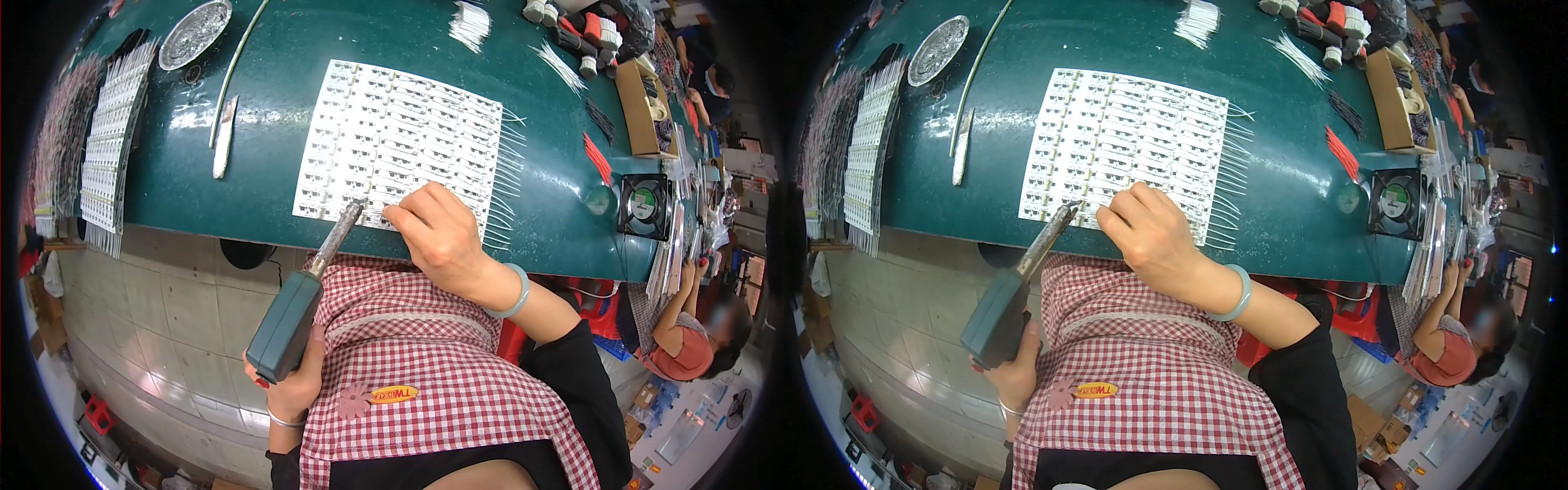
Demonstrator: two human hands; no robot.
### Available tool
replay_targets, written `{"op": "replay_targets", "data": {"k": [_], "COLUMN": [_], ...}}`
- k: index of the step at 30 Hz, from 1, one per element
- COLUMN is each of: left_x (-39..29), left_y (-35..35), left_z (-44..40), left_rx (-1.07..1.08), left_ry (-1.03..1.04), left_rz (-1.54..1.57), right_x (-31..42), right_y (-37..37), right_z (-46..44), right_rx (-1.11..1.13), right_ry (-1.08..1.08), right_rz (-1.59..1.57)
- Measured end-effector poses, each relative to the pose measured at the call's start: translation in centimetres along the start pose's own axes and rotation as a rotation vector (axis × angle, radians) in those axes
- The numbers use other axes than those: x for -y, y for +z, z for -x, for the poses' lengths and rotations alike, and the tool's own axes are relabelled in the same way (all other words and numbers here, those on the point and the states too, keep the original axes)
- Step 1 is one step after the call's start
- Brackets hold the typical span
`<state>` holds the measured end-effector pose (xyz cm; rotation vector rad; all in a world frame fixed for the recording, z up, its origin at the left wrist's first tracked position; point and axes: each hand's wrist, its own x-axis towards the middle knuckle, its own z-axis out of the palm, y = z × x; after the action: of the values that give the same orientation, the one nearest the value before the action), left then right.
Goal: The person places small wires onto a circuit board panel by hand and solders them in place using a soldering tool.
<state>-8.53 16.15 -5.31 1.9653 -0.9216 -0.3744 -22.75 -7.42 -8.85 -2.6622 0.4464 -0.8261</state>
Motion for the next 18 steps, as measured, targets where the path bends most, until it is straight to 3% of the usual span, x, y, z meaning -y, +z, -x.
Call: {"op": "replay_targets", "data": {"k": [7,18], "left_x": [-0.1,-1.1], "left_y": [0.0,-0.1], "left_z": [-0.5,-1.2], "left_rx": [0.059,0.131], "left_ry": [-0.020,0.034], "left_rz": [0.110,0.016], "right_x": [0.0,0.1], "right_y": [0.0,0.0], "right_z": [0.1,0.1], "right_rx": [0.002,-0.004], "right_ry": [0.008,0.010], "right_rz": [-0.007,0.008]}}
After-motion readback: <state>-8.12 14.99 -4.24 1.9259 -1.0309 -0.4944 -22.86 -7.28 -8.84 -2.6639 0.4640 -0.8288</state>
